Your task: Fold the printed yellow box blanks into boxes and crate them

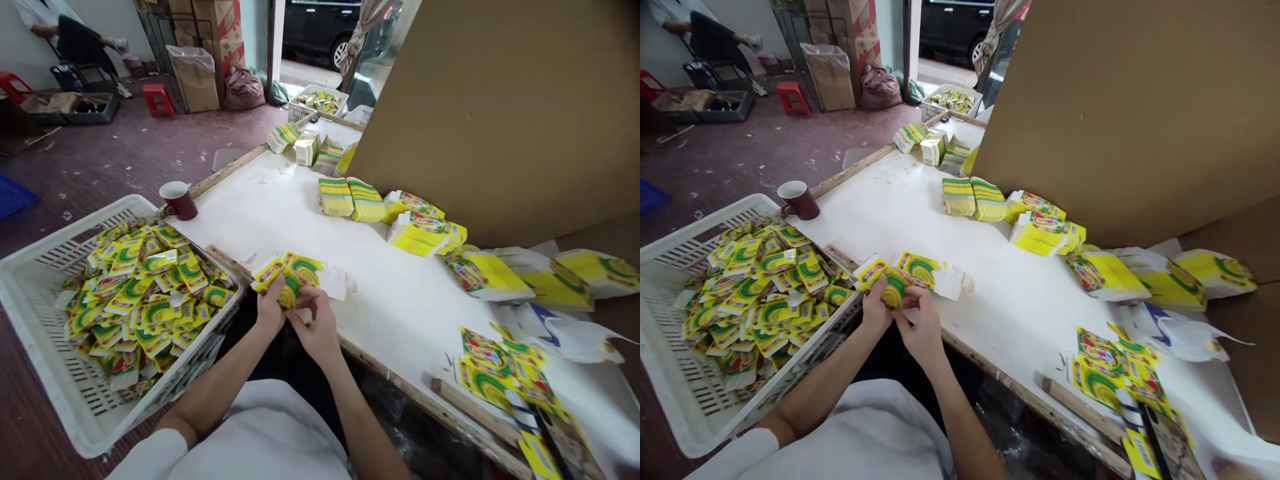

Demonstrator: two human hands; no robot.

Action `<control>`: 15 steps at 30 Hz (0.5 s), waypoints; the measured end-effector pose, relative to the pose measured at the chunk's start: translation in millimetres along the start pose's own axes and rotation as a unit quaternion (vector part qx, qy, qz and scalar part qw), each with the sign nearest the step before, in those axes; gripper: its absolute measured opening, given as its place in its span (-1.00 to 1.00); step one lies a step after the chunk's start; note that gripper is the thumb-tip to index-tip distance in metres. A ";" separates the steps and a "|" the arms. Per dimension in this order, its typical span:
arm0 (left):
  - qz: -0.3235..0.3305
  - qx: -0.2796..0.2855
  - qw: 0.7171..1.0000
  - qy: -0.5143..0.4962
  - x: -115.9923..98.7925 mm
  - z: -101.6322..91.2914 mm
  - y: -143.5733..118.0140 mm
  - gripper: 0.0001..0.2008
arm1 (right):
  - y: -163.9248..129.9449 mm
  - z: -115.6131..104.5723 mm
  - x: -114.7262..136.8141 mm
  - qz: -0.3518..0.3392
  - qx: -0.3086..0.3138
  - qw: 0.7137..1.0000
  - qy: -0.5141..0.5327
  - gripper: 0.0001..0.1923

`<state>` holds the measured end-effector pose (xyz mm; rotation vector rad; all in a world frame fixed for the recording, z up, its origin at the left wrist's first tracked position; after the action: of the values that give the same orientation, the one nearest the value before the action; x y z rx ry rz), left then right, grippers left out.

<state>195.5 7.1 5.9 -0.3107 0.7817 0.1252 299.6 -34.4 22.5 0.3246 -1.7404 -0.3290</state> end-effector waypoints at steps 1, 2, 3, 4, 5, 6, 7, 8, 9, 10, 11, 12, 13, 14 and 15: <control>0.007 -0.019 1.000 -0.009 -3.4 0.8 -1.6 -0.47 | -2.8 5.1 -0.4 0.027 0.006 0.998 0.063 -0.57; 0.010 -0.029 0.999 -0.015 -6.8 1.0 -2.9 -0.48 | -4.6 9.5 -1.9 0.053 0.012 0.992 0.118 -0.53; 0.004 -0.029 0.999 -0.015 -9.5 1.0 -3.8 -0.48 | -5.5 12.6 -4.1 0.074 0.014 0.985 0.155 -0.49; -0.009 -0.018 1.000 -0.011 -11.6 1.3 -4.6 -0.48 | -5.5 14.3 -6.6 0.090 0.011 0.980 0.175 -0.49; -0.028 0.000 1.000 -0.002 -13.0 2.0 -5.3 -0.47 | -5.0 14.6 -9.2 0.101 0.003 0.978 0.180 -0.51; -0.050 0.023 0.998 0.008 -14.0 3.2 -6.0 -0.47 | -4.6 14.2 -11.3 0.110 -0.005 0.978 0.179 -0.53; -0.068 0.044 0.997 0.015 -14.9 4.5 -6.7 -0.47 | -4.4 14.0 -12.6 0.116 -0.007 0.977 0.178 -0.55; -0.081 0.060 0.995 0.017 -15.8 5.8 -7.2 -0.47 | -4.8 14.4 -13.0 0.121 -0.001 0.976 0.182 -0.55; -0.082 0.069 0.994 0.014 -16.9 6.7 -7.3 -0.48 | -5.9 15.8 -12.7 0.126 0.011 0.973 0.192 -0.55; -0.074 0.072 0.995 0.006 -18.1 7.0 -7.0 -0.50 | -7.4 17.7 -11.9 0.130 0.025 0.970 0.203 -0.55; -0.057 0.070 0.996 -0.003 -19.0 6.6 -6.2 -0.53 | -9.0 19.8 -11.2 0.132 0.035 0.968 0.210 -0.54; -0.031 0.063 0.998 -0.008 -19.6 5.1 -5.3 -0.54 | -10.4 22.0 -10.9 0.132 0.044 0.968 0.209 -0.53; -0.002 0.049 0.999 -0.004 -19.7 2.3 -4.3 -0.54 | -11.2 24.1 -11.6 0.133 0.052 0.969 0.201 -0.52; 0.025 0.027 0.999 0.011 -19.0 -1.9 -3.5 -0.54 | -11.1 25.6 -13.4 0.135 0.058 0.970 0.191 -0.50; 0.042 0.007 0.998 0.037 -17.6 -6.5 -3.0 -0.52 | -10.1 25.9 -16.6 0.139 0.058 0.972 0.182 -0.48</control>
<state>179.4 2.2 14.8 -0.2704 0.8688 0.1891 277.7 -36.1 -1.2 0.2046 -1.4212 0.0374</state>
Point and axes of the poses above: each hand's wrist, its own y-axis towards the middle knuckle, its own z-axis out of the palm, x = y × z, the point moved 4 cm from there along y, towards the middle knuckle, and after that the axes turned 2 degrees about -x, right-handed, at the moved point
